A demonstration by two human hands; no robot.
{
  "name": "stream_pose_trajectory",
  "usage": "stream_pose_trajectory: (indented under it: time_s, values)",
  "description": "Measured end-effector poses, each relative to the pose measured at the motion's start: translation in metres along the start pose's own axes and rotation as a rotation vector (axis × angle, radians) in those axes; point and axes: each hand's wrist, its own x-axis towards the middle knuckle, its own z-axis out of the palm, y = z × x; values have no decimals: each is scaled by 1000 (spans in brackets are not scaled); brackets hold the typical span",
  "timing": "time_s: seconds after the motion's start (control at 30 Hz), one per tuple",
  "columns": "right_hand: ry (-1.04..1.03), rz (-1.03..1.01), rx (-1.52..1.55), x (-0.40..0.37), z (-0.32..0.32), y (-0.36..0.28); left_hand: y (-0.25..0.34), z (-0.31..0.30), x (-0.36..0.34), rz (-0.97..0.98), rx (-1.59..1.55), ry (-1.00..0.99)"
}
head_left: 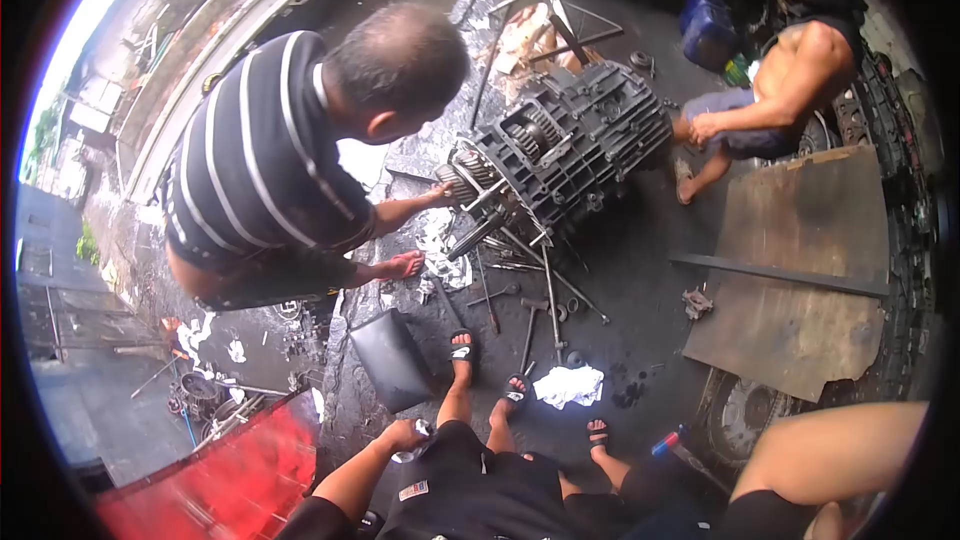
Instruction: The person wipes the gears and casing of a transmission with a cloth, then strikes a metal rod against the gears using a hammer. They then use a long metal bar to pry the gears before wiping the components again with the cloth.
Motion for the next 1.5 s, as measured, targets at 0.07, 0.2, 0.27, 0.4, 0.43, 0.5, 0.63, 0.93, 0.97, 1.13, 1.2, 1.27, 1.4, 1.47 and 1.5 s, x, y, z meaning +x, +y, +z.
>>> stream_pose_trajectory:
  time_s: [0.07,0.2,0.27,0.4,0.43,0.5,0.63,0.93,0.97,1.13,1.2,1.27,1.4,1.47,1.5]
  values:
    - [-2,38,-76,-20,-4,19,19,-15,25,57,-12,-21]
    - [-25,173,-190,-84,-12,55,48,-27,63,172,93,-50]
    - [-53,269,-243,-124,-17,71,76,-37,66,132,91,-165]
    - [-134,530,-308,-213,-24,98,74,-3,90,161,238,-306]
    - [-155,605,-312,-238,-26,105,57,21,103,246,308,-366]
    - [-209,757,-323,-285,-30,115,60,41,109,168,301,-566]
    - [-343,1074,-315,-387,-40,126,96,23,94,303,365,-521]
    - [-690,1567,-250,-590,-79,103,100,83,163,229,101,-670]
    - [-726,1600,-248,-603,-85,97,96,104,164,305,83,-739]
    - [-873,1691,-220,-671,-119,84,133,107,105,111,217,-755]
    - [-929,1706,-208,-692,-130,79,119,119,110,94,155,-706]
    - [-972,1707,-193,-712,-139,80,109,122,112,92,126,-667]
    - [-1042,1701,-171,-744,-156,79,129,86,97,131,228,-666]
    - [-1070,1693,-159,-757,-162,79,137,77,86,206,329,-637]
    - [-1077,1688,-156,-763,-166,77,136,81,82,273,384,-594]
